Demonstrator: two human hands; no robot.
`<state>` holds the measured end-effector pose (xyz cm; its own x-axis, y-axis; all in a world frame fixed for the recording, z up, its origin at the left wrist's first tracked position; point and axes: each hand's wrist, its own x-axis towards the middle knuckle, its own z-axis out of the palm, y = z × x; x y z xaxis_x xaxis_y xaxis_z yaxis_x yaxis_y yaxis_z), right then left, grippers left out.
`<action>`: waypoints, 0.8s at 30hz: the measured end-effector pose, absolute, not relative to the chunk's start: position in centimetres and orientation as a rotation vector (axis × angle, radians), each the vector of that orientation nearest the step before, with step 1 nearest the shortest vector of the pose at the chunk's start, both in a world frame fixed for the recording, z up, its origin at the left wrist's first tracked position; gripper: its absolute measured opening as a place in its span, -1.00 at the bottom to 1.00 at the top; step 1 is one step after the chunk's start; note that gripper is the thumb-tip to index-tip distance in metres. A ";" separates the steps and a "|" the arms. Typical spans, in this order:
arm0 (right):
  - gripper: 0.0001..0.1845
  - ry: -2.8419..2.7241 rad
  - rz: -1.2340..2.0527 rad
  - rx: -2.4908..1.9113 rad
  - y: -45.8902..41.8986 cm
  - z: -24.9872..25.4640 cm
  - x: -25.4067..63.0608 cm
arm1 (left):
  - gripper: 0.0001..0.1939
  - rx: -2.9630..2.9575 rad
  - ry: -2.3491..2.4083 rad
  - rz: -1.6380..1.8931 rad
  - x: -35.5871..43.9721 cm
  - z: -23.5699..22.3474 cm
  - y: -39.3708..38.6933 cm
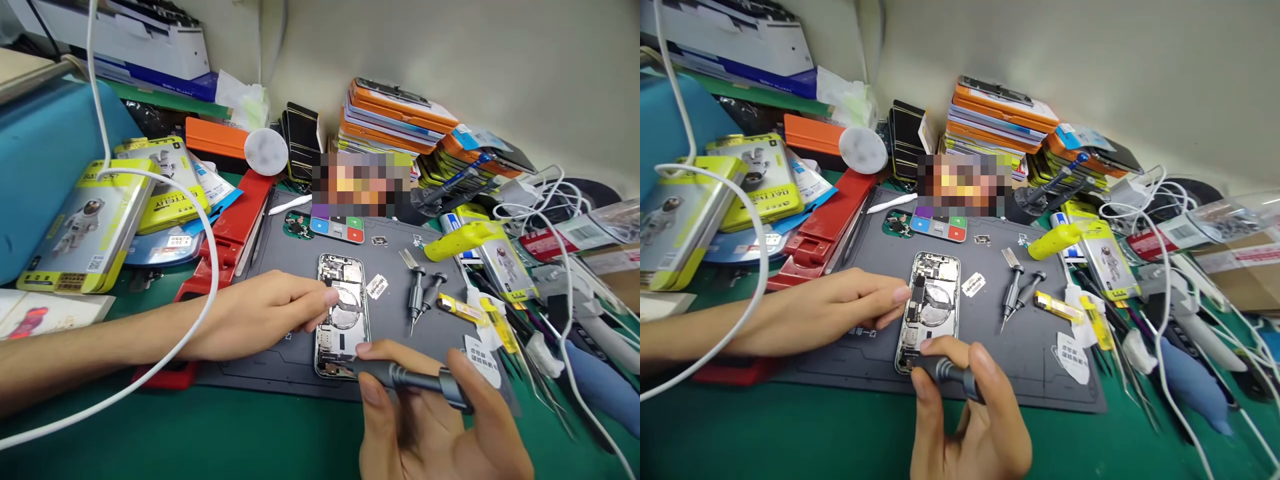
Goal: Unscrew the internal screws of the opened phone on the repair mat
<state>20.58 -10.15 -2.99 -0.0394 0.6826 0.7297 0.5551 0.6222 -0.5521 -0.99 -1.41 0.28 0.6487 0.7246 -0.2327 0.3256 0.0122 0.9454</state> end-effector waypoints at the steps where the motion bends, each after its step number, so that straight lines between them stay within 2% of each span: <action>1: -0.10 -1.710 0.173 -1.006 -10.1 -3.3 20.7 | -0.48 1.588 0.891 0.380 -1.0 0.3 -1.4; 7: -0.10 -1.722 0.307 -1.000 -10.6 -3.7 20.6 | -0.50 1.582 0.908 0.356 -1.0 0.4 -1.3; 15: -0.23 -1.735 0.299 -1.062 -10.7 -3.9 20.3 | -0.48 1.602 0.888 0.374 -1.1 0.3 -1.3; 24: -0.23 -1.769 0.213 -0.990 -10.8 -4.0 19.6 | -0.53 1.623 0.885 0.351 -1.1 0.4 -1.4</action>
<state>19.64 -10.83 -3.99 -0.1081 0.7050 0.7009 0.5181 0.6417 -0.5655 -1.08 -1.37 0.38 0.6659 0.7071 -0.2378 0.3518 -0.0166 0.9359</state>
